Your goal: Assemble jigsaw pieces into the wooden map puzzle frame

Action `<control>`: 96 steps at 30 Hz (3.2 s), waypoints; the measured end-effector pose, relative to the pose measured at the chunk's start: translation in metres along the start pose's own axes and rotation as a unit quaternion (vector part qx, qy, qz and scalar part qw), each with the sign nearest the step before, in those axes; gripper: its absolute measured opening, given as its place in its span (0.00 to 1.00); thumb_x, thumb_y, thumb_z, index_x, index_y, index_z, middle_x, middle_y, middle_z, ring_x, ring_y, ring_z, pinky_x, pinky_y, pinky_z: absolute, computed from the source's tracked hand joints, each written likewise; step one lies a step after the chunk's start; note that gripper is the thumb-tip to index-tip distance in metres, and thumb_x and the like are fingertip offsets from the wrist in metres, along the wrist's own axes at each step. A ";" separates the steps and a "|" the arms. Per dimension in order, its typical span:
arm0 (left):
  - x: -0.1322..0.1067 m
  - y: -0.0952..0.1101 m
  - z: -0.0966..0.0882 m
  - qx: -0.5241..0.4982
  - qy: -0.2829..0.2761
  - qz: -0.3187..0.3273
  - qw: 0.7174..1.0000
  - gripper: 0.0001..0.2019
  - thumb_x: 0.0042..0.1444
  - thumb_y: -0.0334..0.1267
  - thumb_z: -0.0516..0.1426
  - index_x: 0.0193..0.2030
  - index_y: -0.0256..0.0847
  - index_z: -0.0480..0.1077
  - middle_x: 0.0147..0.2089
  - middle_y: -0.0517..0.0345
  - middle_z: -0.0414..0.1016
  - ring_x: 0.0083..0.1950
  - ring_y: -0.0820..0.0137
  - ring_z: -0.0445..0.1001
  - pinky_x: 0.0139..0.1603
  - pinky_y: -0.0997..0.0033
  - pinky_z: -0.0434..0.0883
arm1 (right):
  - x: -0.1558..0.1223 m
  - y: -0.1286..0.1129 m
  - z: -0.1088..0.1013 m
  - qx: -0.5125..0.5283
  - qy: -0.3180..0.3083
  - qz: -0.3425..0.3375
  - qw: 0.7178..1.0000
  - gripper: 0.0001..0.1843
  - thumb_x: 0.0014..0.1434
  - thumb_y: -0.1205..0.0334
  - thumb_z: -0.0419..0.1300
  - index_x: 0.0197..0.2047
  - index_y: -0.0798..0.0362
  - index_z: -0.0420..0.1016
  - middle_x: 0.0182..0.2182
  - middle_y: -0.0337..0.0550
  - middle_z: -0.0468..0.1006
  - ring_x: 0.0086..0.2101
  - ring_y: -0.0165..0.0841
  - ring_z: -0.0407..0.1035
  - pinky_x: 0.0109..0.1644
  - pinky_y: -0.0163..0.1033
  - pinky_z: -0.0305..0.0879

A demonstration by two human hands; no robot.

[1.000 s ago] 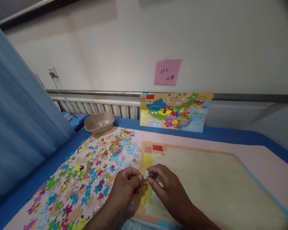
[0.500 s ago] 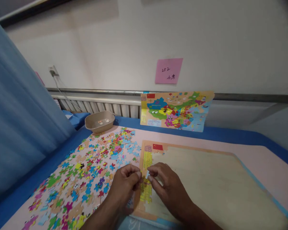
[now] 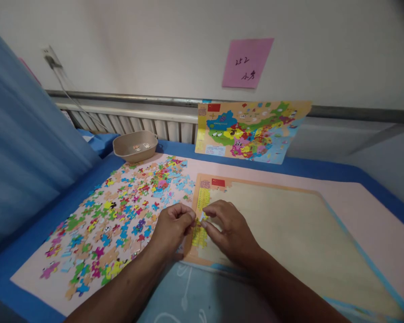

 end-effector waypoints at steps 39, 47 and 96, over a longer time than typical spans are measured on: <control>-0.004 0.006 -0.014 0.577 -0.071 0.186 0.792 0.10 0.66 0.37 0.58 0.32 0.43 0.74 0.32 0.55 0.78 0.34 0.64 0.74 0.36 0.67 0.54 | -0.059 -0.015 -0.013 -0.048 -0.159 0.183 0.969 0.10 0.59 0.73 0.62 0.40 0.49 0.75 0.35 0.41 0.79 0.37 0.43 0.70 0.43 0.48 0.59; -0.005 0.000 -0.011 0.648 -0.132 0.163 0.732 0.12 0.69 0.37 0.55 0.35 0.43 0.77 0.36 0.49 0.82 0.37 0.59 0.77 0.36 0.64 0.53 | -0.055 -0.013 -0.015 -0.054 -0.164 0.186 0.967 0.11 0.61 0.74 0.62 0.43 0.49 0.77 0.36 0.42 0.80 0.38 0.43 0.71 0.45 0.50 0.59; -0.011 -0.009 -0.004 0.697 -0.196 0.165 0.670 0.09 0.68 0.34 0.55 0.41 0.42 0.78 0.41 0.49 0.84 0.41 0.57 0.82 0.35 0.64 0.60 | -0.070 0.001 -0.007 -0.019 -0.091 0.161 0.983 0.17 0.55 0.78 0.70 0.44 0.49 0.79 0.37 0.38 0.78 0.40 0.40 0.68 0.50 0.47 0.52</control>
Point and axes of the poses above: each hand's wrist, its own x-axis towards the middle knuckle, its own z-axis out of the palm, y = z × x, the point moved 2 cm from there along x, towards the middle knuckle
